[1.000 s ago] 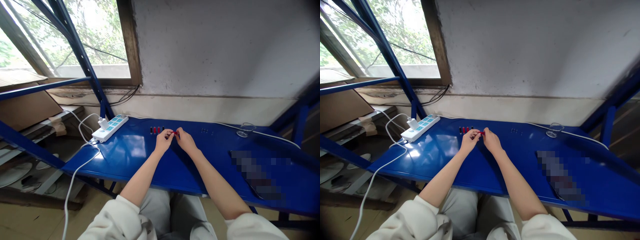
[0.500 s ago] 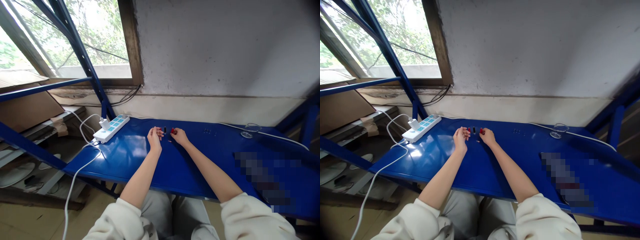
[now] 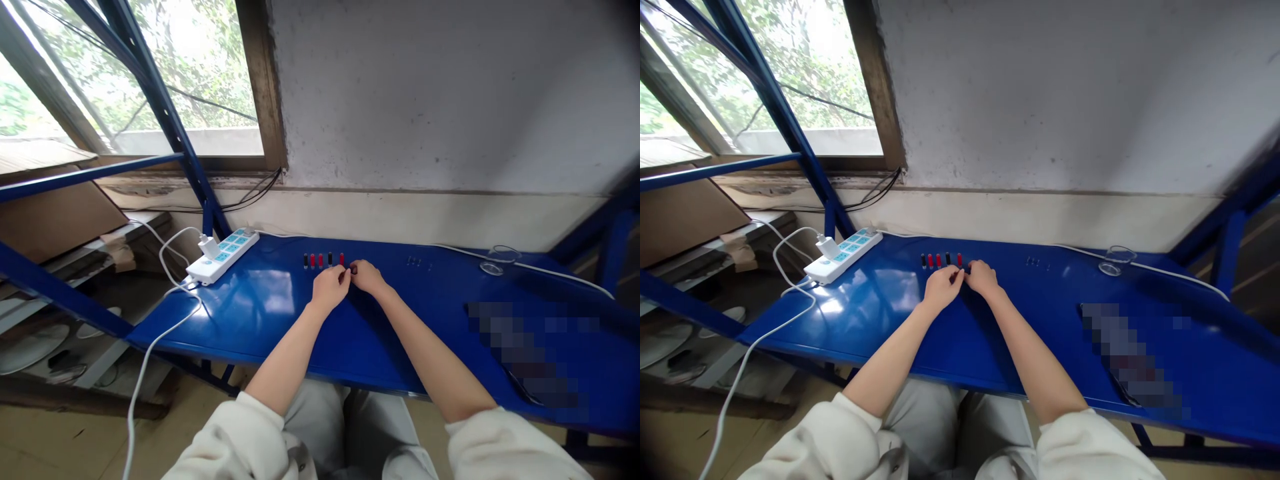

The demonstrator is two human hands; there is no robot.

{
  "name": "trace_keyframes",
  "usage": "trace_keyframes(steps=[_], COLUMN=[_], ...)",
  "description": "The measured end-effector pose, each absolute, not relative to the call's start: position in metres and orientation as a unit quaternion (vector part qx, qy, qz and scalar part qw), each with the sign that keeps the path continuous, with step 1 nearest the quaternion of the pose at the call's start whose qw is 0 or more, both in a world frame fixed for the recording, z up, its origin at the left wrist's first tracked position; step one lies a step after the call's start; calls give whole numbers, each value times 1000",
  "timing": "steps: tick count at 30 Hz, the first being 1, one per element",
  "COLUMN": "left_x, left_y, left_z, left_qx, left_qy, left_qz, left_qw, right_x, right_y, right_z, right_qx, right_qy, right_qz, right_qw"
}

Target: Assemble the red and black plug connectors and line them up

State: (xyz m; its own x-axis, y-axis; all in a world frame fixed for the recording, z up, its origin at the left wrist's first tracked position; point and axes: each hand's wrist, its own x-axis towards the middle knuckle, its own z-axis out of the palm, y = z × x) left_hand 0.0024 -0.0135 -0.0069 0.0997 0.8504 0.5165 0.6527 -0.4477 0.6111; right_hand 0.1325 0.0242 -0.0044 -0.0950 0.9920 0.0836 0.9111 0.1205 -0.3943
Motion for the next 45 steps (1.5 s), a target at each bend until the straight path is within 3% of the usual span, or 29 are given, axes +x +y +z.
trace_keyframes(steps=[10,45], left_x=[1,2], left_y=[-14,-11], left_z=[-11,-16], left_qx=[766,766], left_qy=[524,571], left_qz=[369,291], left_qw=[45,44], right_x=[164,164], right_y=[-13,-7], right_z=[-4,-13], right_qx=[-594,-594], right_qy=[-758,-765], right_qz=[150,147], right_qw=[225,200])
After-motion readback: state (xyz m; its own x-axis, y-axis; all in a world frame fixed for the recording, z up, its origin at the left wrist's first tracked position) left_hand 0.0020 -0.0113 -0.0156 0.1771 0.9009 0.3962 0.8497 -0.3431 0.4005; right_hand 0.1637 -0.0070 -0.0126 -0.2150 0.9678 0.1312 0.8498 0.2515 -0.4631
